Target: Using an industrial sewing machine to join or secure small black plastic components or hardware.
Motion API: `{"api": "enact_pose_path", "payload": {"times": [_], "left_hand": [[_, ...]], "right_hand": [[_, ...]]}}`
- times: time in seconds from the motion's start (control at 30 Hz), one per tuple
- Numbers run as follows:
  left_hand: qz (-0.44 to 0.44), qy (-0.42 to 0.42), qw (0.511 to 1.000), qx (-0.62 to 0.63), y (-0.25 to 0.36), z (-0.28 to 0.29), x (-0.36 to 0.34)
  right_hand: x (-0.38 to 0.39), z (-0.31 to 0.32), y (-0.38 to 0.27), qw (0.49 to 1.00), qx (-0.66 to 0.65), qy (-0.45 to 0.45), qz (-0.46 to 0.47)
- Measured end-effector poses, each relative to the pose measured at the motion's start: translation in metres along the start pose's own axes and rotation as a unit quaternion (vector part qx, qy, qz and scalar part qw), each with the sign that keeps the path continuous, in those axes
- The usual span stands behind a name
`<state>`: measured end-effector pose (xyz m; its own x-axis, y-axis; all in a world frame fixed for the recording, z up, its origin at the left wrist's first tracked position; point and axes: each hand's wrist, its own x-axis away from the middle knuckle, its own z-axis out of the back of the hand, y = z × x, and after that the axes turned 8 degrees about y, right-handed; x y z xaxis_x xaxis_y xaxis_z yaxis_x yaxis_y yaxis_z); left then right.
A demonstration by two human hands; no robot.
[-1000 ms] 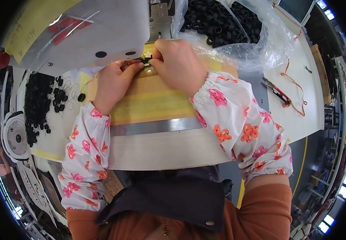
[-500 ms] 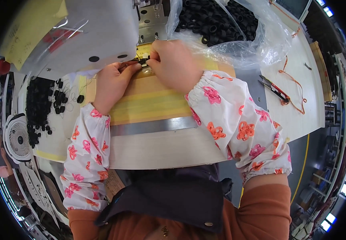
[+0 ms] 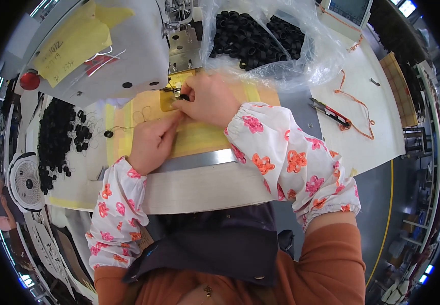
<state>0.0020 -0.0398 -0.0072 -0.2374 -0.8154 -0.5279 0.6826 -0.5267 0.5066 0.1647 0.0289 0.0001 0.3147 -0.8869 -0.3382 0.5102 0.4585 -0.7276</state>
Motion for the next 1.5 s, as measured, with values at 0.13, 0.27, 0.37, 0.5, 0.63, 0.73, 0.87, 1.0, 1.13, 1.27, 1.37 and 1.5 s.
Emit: {"api": "enact_pose_path", "payload": {"times": [0.13,0.27,0.37,0.5,0.63,0.73,0.87,1.0,1.13,1.27,1.37,1.5], "left_hand": [[0.000,-0.045,0.999,0.000,0.002,0.007,-0.004],[0.085,-0.004,0.994,0.071,-0.004,0.010,-0.011],[0.124,0.059,0.985,0.108,-0.012,0.014,-0.014],[0.106,-0.008,0.973,0.207,-0.017,0.011,-0.018],[0.133,-0.036,0.986,0.092,-0.023,0.012,-0.017],[0.160,-0.011,0.982,0.104,-0.017,0.008,-0.018],[0.209,-0.033,0.965,0.154,-0.011,0.013,-0.021],[0.205,-0.040,0.970,0.125,-0.015,0.010,-0.022],[0.207,-0.011,0.977,0.050,-0.015,0.002,-0.028],[0.225,-0.009,0.974,0.024,-0.015,-0.002,-0.034],[0.270,-0.032,0.962,-0.006,-0.015,-0.001,-0.037],[0.250,0.032,0.964,0.087,-0.024,-0.007,-0.032]], "right_hand": [[-0.001,0.008,0.000,0.990,-0.086,-0.067,-0.086],[0.002,0.008,0.000,0.990,-0.106,-0.064,-0.061],[0.017,-0.001,-0.018,0.988,-0.109,-0.101,0.049],[0.037,-0.002,-0.039,0.969,-0.095,-0.167,0.158],[0.007,0.013,-0.022,0.972,-0.132,-0.169,0.101],[-0.007,0.017,-0.005,0.945,-0.210,-0.223,-0.114],[-0.010,0.017,-0.004,0.922,-0.266,-0.228,-0.164],[-0.010,0.016,-0.011,0.939,-0.216,-0.210,-0.165],[-0.001,-0.001,0.002,0.993,-0.060,0.020,0.103],[-0.001,-0.003,0.004,0.989,-0.037,0.068,0.129],[-0.003,-0.008,0.006,0.989,-0.046,0.081,0.116],[-0.004,-0.008,0.004,0.990,-0.060,0.084,0.095]]}}
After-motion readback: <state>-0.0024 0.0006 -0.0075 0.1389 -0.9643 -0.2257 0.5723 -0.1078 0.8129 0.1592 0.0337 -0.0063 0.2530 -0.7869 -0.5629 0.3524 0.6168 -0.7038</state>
